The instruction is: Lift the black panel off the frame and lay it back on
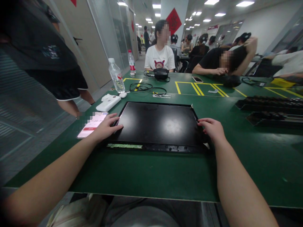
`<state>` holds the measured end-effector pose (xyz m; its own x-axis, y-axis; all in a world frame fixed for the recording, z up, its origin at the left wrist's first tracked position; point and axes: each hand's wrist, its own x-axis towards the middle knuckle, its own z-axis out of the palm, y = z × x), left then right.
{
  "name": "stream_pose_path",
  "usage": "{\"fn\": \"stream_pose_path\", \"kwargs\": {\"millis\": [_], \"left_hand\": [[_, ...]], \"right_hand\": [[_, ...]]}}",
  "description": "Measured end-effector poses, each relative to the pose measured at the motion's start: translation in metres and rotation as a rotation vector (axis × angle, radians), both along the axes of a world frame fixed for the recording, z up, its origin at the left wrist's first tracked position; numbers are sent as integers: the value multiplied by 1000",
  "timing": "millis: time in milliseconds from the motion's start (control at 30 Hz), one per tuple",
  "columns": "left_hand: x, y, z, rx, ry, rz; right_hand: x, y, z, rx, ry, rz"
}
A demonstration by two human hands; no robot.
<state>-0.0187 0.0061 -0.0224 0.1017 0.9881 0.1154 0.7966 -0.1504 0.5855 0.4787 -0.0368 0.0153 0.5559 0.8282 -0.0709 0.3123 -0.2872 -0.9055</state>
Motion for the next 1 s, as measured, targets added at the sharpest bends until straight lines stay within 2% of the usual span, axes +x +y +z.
{"fn": "stream_pose_path", "kwargs": {"millis": [567, 1000], "left_hand": [[6, -7, 12, -20, 29, -8], [7, -7, 12, -11, 115, -42]], "right_hand": [[1, 0, -3, 7, -30, 16], [4, 2, -6, -28, -83, 20]]}}
